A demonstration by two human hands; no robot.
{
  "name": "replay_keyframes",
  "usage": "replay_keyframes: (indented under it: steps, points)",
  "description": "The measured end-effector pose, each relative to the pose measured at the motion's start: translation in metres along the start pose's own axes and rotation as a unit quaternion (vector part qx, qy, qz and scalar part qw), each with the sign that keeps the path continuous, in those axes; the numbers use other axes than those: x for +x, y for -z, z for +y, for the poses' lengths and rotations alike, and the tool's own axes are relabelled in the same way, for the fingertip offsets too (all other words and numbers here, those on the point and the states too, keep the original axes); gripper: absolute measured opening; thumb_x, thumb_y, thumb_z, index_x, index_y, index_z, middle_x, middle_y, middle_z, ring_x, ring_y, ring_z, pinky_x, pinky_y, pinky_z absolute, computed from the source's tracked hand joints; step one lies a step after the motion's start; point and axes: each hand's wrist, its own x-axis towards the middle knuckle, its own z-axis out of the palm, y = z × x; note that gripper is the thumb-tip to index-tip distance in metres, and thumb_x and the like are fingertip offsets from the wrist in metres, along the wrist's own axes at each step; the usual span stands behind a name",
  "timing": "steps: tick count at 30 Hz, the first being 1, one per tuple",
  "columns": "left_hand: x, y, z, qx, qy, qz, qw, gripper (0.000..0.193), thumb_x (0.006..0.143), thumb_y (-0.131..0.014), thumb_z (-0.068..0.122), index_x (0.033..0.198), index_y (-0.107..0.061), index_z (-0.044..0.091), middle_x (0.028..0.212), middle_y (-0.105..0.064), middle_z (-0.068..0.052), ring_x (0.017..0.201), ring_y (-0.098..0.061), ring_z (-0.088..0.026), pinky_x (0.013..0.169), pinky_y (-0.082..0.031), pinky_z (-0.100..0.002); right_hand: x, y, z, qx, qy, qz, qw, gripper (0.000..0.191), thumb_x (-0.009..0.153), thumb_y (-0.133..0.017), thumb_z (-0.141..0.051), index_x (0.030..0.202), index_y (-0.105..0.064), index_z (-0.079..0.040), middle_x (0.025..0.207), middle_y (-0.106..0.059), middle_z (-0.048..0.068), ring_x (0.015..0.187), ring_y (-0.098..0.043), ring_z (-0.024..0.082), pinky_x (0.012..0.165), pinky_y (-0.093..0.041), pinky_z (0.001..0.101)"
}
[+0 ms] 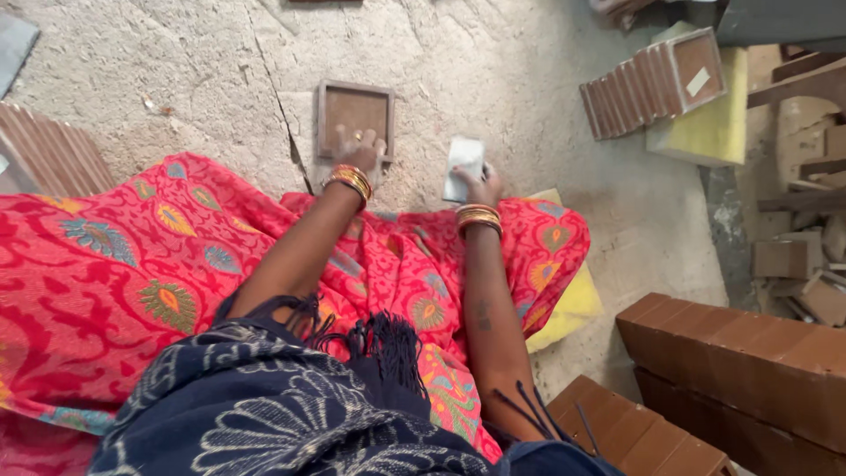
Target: The person sits cross-legged on the floor and sands small rectangular wooden frames using a sanding block. They hold each frame with one hand and rub the surface with the other, then place the finished frame on a nearby stack.
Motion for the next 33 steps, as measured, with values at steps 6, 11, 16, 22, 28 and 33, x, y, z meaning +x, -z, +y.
replay_keyframes:
  steps: [6,11,16,22,28,33]
  points:
    - [0.001,0.031,0.017,-0.066,0.125,-0.008,0.990,0.067,0.082,-0.065,0.065,0.123,-0.062,0.013,0.128,-0.063,-0.012,0.125,-0.053,-0.030,0.105,-0.024,-0.063,-0.019,-0.054,0.012,-0.183,0.134,-0.023,0.974,0.036,0.070,-0.079,-0.004,0.105,-0.073,0.001,0.089,-0.077,0.013,0.077,-0.073,0.021,0.072,-0.060,0.0350]
    - [0.028,0.001,0.036,-0.090,0.195,0.036,0.976,0.034,0.097,-0.052,0.034,0.123,-0.062,0.013,0.127,-0.067,-0.014,0.125,-0.056,-0.029,0.105,-0.028,-0.060,-0.021,-0.058,0.016,-0.329,0.150,0.015,0.932,0.025,0.077,-0.068,-0.004,0.102,-0.074,-0.004,0.087,-0.075,0.018,0.077,-0.074,0.030,0.076,-0.058,0.0393]
    - [0.025,-0.013,0.022,-0.086,0.154,0.000,0.984,0.028,0.100,-0.048,0.023,0.121,-0.066,0.015,0.125,-0.069,-0.009,0.122,-0.059,-0.026,0.104,-0.031,-0.056,-0.021,-0.051,0.016,-0.385,0.231,0.012,0.894,0.045,0.080,-0.055,0.002,0.120,-0.071,-0.012,0.114,-0.071,0.020,0.093,-0.072,0.035,0.082,-0.059,0.0437]
    - [0.015,0.002,-0.033,0.017,0.057,-0.129,0.990,0.028,0.100,-0.056,0.022,0.120,-0.074,0.016,0.138,-0.063,-0.010,0.134,-0.052,-0.027,0.110,-0.033,-0.052,-0.033,-0.069,0.031,-0.415,0.325,-0.083,0.846,0.063,0.084,-0.050,0.006,0.142,-0.059,-0.014,0.144,-0.061,0.020,0.122,-0.063,0.037,0.102,-0.053,0.0430]
    - [0.023,0.034,-0.054,-0.030,0.058,-0.184,0.981,0.113,0.066,-0.086,0.040,0.154,-0.022,0.013,0.163,-0.008,-0.015,0.154,-0.011,-0.033,0.123,-0.010,-0.050,-0.061,-0.085,0.053,-0.568,0.408,-0.167,0.695,0.061,0.099,-0.056,-0.009,0.155,-0.036,0.000,0.160,-0.041,0.021,0.148,-0.042,0.036,0.121,-0.037,0.0480]
    - [0.027,0.029,-0.060,-0.024,0.053,-0.212,0.976,0.153,0.053,-0.094,0.045,0.167,0.000,0.006,0.170,0.012,-0.016,0.159,0.003,-0.034,0.128,-0.003,-0.046,-0.071,-0.079,0.059,-0.593,0.377,-0.215,0.678,0.064,0.099,-0.050,-0.009,0.157,-0.027,0.004,0.165,-0.027,0.024,0.153,-0.029,0.038,0.125,-0.026,0.0518]
